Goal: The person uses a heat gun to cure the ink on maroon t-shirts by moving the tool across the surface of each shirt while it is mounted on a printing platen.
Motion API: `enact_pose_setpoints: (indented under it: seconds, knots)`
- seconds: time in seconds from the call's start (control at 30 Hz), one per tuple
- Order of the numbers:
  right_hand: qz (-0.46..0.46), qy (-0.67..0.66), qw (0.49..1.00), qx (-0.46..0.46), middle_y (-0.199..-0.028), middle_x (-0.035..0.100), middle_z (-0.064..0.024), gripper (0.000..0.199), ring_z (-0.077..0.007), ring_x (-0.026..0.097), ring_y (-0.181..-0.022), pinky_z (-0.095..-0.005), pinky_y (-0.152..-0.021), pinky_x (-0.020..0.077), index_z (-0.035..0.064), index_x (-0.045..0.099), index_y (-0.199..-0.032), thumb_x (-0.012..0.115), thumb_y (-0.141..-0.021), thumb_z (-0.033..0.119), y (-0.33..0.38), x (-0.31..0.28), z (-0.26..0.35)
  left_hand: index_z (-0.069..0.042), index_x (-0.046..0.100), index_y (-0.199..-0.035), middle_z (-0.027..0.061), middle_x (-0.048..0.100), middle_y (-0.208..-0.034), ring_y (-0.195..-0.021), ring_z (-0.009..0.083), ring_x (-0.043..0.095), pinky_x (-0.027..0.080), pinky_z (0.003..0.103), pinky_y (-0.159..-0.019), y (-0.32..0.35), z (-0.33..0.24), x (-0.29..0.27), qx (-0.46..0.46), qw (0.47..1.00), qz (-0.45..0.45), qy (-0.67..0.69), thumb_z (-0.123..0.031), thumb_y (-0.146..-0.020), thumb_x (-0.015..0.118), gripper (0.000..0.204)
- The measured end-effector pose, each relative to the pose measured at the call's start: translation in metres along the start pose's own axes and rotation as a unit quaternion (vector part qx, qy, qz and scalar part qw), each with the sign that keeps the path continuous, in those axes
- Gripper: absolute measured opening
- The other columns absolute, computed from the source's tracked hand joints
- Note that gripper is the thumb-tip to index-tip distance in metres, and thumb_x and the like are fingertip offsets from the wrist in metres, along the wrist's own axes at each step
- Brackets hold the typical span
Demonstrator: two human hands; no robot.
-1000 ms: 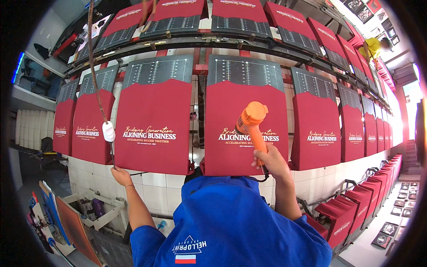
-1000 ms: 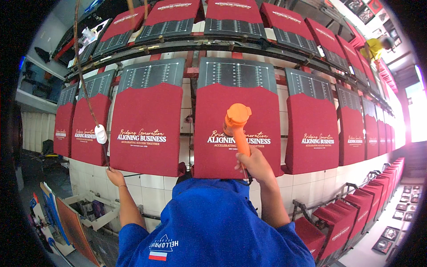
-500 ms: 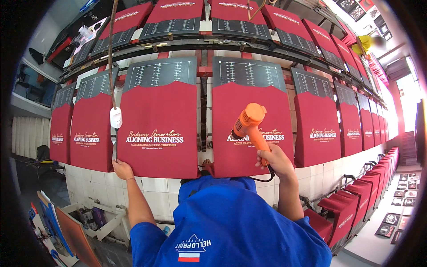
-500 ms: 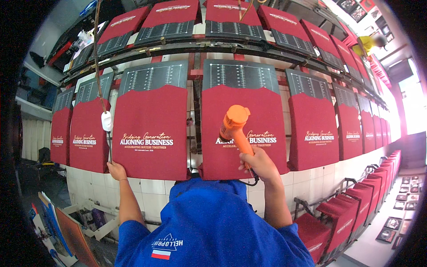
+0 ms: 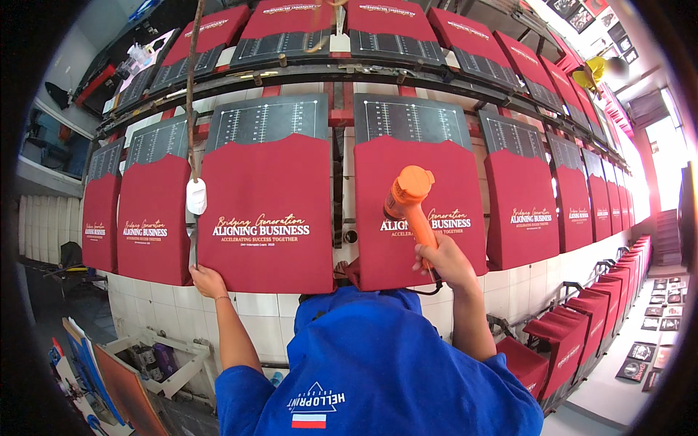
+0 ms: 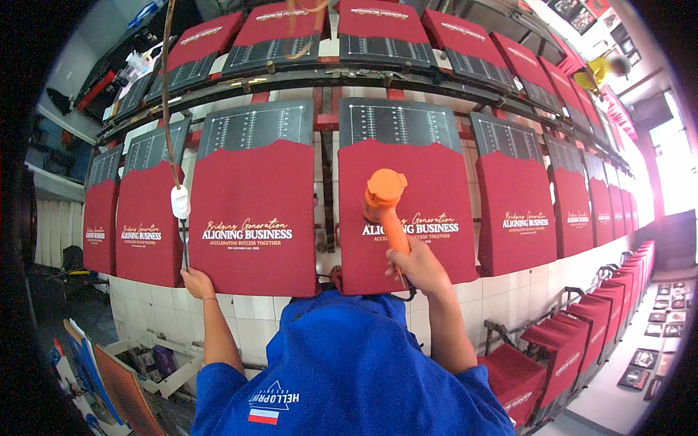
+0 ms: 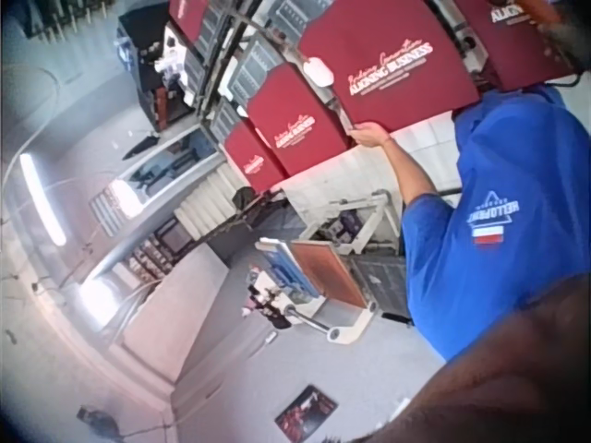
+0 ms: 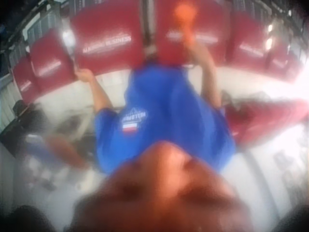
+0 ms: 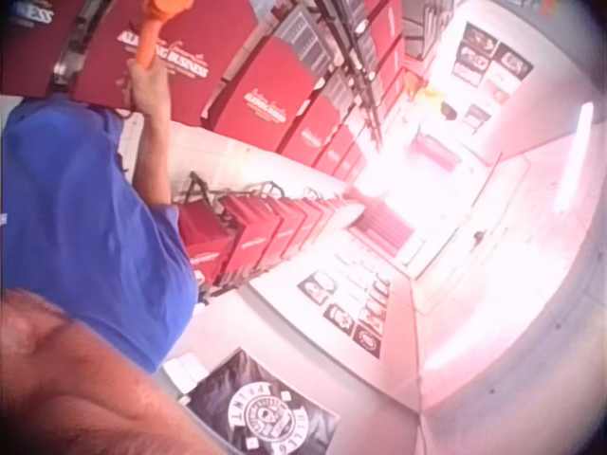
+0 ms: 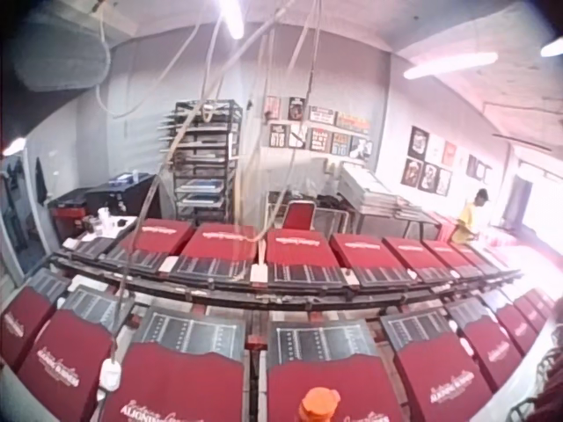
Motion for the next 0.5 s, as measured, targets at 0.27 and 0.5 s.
enact_pose_setpoints:
  seconds: [0.27, 0.5]
  knots:
    - [-0.026, -0.010, 1.000, -0.015, -0.078, 0.058, -0.0048, 0.021, -0.0138, 0.063, -0.065, -0.0262, -0.055, 0.0501, -0.0014, 0.053, -0.102, 0.057, -0.091, 0.016, -0.003, 0.003, -0.001, 0.000, 0.056, -0.117, 0.0213, 0.064, -0.111, -0.102, 0.0404, 0.060, 0.046, 0.050, -0.085, 0.002, -0.005, -0.001, -0.011, 1.000, 0.019, -0.007, -0.023, -0.098, 0.042, 0.033]
    - [0.016, -0.029, 0.999, 0.026, -0.074, 0.059, -0.0045, 0.020, -0.0122, 0.062, -0.064, -0.0242, -0.053, 0.0497, -0.0008, 0.053, -0.101, 0.055, -0.094, 0.017, 0.038, -0.004, -0.022, 0.001, 0.055, -0.118, 0.0223, 0.063, -0.112, -0.102, 0.0411, 0.060, 0.046, 0.050, -0.085, 0.002, -0.002, 0.001, 0.003, 1.000, 0.014, -0.009, -0.020, -0.097, 0.042, 0.032]
Point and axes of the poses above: each hand's wrist, its own y-axis away from the middle knuckle, its own x-axis out of the palm, z = x × y, the point moved 7 cm from there along -y, towards the middle knuckle
